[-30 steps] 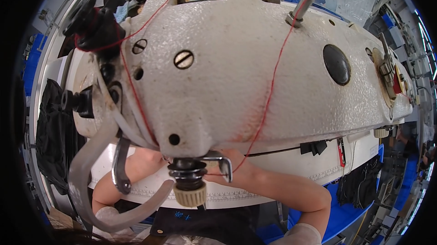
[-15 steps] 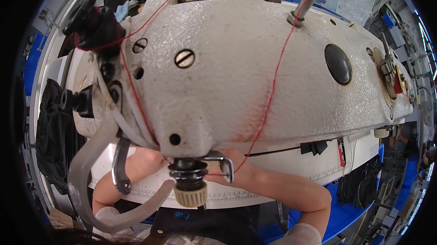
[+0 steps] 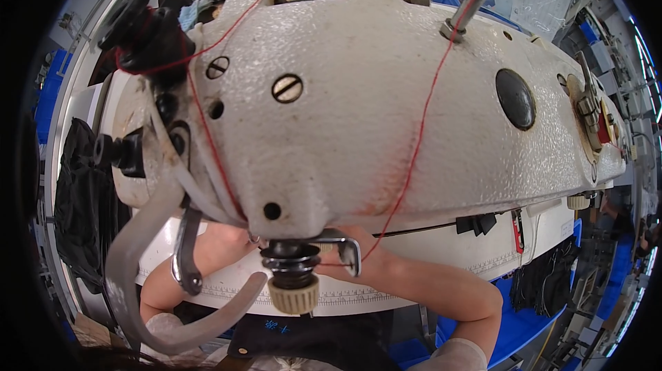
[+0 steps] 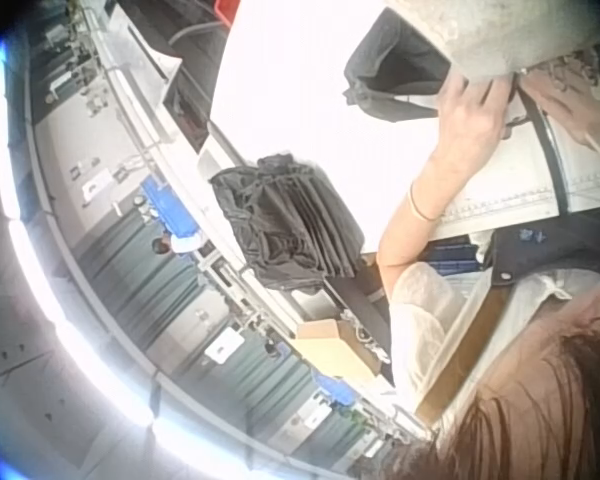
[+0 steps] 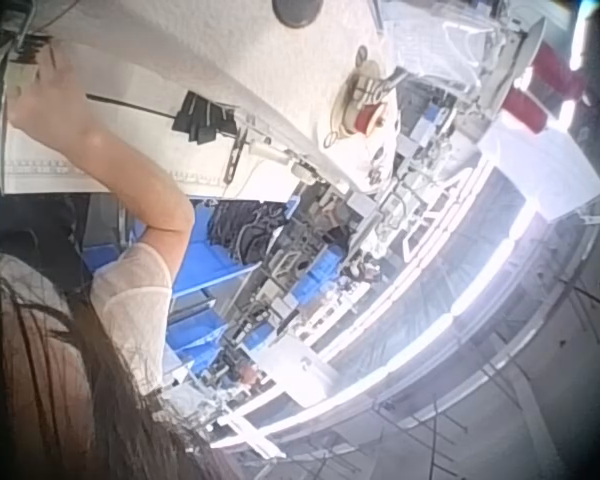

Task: Sewing fabric straps and components using an industrial sewing machine.

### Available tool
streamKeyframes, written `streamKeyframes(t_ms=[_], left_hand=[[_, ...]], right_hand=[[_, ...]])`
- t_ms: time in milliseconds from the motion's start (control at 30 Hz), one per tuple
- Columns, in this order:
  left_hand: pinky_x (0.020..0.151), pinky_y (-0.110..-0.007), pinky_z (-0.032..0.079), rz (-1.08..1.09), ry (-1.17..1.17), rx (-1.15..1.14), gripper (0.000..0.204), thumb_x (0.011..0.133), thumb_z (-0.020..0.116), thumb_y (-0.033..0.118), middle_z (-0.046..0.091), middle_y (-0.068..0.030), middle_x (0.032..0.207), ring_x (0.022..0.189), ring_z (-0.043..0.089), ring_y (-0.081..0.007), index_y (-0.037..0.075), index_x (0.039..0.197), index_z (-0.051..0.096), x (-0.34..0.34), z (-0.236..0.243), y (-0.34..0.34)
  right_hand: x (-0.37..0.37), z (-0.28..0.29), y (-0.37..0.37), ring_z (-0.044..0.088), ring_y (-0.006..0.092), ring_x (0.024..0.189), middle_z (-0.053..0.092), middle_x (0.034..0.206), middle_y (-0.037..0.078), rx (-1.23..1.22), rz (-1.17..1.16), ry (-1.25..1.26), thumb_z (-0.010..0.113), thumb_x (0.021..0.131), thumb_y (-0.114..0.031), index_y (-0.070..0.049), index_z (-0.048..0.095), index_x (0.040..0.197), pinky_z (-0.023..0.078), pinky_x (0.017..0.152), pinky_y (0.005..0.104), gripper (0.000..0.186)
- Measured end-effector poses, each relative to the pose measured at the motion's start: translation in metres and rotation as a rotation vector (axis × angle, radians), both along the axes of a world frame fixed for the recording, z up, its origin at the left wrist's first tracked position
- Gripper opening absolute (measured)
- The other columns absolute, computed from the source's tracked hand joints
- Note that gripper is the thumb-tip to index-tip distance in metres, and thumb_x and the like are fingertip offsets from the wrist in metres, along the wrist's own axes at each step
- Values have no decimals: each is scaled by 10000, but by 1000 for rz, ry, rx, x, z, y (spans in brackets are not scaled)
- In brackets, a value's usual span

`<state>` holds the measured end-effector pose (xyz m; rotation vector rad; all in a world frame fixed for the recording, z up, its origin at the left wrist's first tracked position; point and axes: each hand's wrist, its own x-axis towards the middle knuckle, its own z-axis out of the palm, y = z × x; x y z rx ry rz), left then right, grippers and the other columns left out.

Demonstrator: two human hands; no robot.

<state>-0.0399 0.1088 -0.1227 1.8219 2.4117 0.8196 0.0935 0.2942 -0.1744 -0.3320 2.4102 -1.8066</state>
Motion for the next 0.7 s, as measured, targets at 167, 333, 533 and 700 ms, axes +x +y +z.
streamKeyframes(t_ms=[167,333,533,700], left_hand=[[719,-404,493,-4,-52,2,362,495,677,-6,630,-116,859,804,615,-301,16,856,662,0,8,2],[735,-410,497,-10,24,7,336,503,643,-27,634,-125,862,815,621,-300,21,834,667,2,5,0],[750,-397,503,-6,172,101,314,572,628,24,626,-125,885,844,614,-290,4,883,671,7,-1,10],[740,-379,495,-40,284,-11,320,587,624,61,605,-106,915,870,590,-257,-10,896,665,13,6,5]], right_hand=[[-6,21,4,450,226,1247,532,1283,128,593,78,328,698,774,-33,12,477,1255,329,1074,386,532],[-5,18,3,428,218,1267,518,1300,130,173,79,-32,689,770,-6,8,475,1264,325,1078,385,538],[-2,-1,0,506,213,1192,550,1269,67,279,-31,327,679,798,-90,-61,532,1241,372,1049,355,467],[-9,36,2,528,225,1159,565,1239,56,1135,24,718,673,786,-148,-82,548,1224,384,1039,345,460]])
